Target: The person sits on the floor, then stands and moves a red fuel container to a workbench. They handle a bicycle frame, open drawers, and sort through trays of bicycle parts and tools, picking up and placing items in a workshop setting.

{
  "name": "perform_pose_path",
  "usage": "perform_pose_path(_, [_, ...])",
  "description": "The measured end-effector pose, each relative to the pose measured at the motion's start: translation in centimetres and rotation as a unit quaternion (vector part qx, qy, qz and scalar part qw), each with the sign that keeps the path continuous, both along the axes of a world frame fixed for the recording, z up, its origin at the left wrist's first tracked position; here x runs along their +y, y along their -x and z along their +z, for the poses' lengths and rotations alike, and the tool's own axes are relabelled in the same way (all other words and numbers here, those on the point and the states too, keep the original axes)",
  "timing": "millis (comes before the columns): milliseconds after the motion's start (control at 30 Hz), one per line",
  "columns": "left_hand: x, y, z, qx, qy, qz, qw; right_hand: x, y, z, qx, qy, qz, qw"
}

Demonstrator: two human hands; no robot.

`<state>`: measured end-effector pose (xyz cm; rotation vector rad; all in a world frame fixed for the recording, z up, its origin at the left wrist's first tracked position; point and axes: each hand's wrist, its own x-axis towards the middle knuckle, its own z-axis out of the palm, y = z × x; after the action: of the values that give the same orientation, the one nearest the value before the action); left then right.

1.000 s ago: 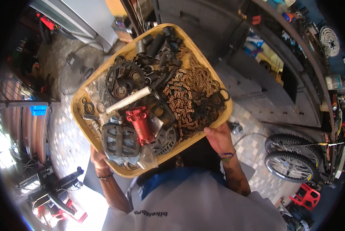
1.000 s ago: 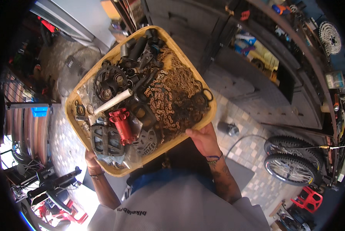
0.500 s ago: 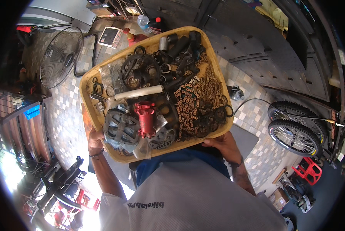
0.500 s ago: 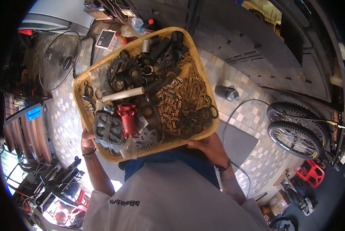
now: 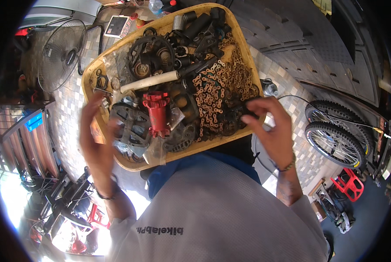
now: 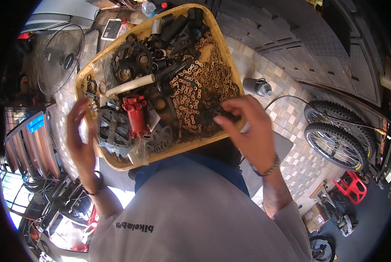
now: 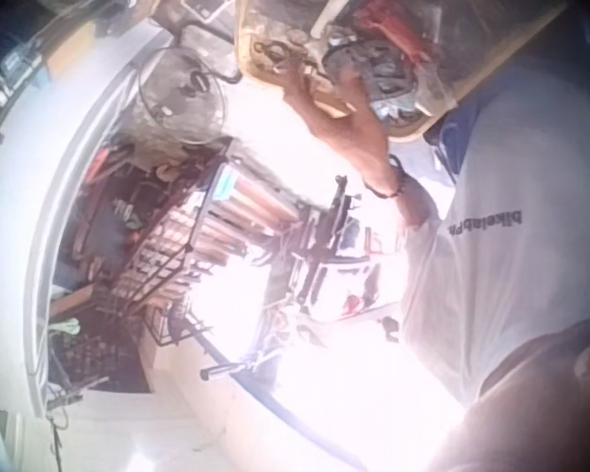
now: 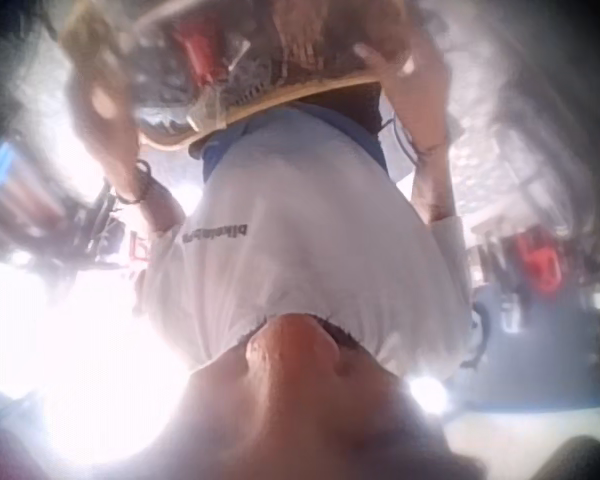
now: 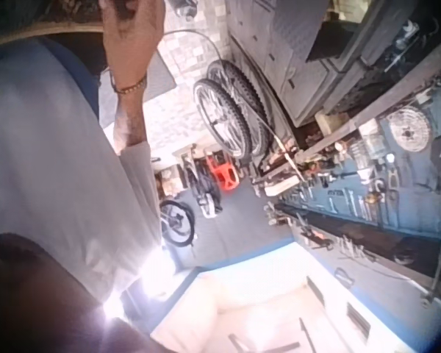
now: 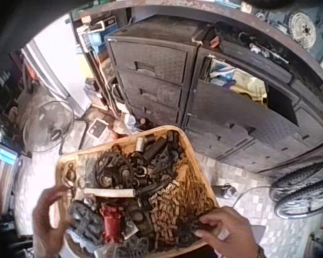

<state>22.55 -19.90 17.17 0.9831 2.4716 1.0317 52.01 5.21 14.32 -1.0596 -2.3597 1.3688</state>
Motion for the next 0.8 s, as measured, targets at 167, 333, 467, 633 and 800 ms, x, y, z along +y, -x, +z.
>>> perform_pose_path(167, [5.4,-9.9,-0.8,0.079,0.140,-0.161,0.974,-1.2,1.3,-1.4,0.012,-0.117,0.050,0.992])
perform_pose_path(333, [4.6,-10.9,-3.3,0.106,0.150,-0.123,0.975,-0.6,-0.4,-2.1,-0.007,-0.119,0.021,0.993])
perform_pose_path(467, [3.8,-10.0,-3.3,0.103,0.124,-0.115,0.980,-1.1,-0.5,-2.5,-0.015,-0.141,0.064,0.988])
perform_pose_path(633, [1.4,-7.9,-4.0,0.104,0.032,-0.086,0.990,-2.3,0.6,-2.7,-0.013,-0.181,0.102,0.978])
perform_pose_path(800, [-0.6,-6.1,-3.5,0.124,-0.039,-0.112,0.985,-2.7,1.5,-3.1,-0.011,-0.201,0.096,0.975])
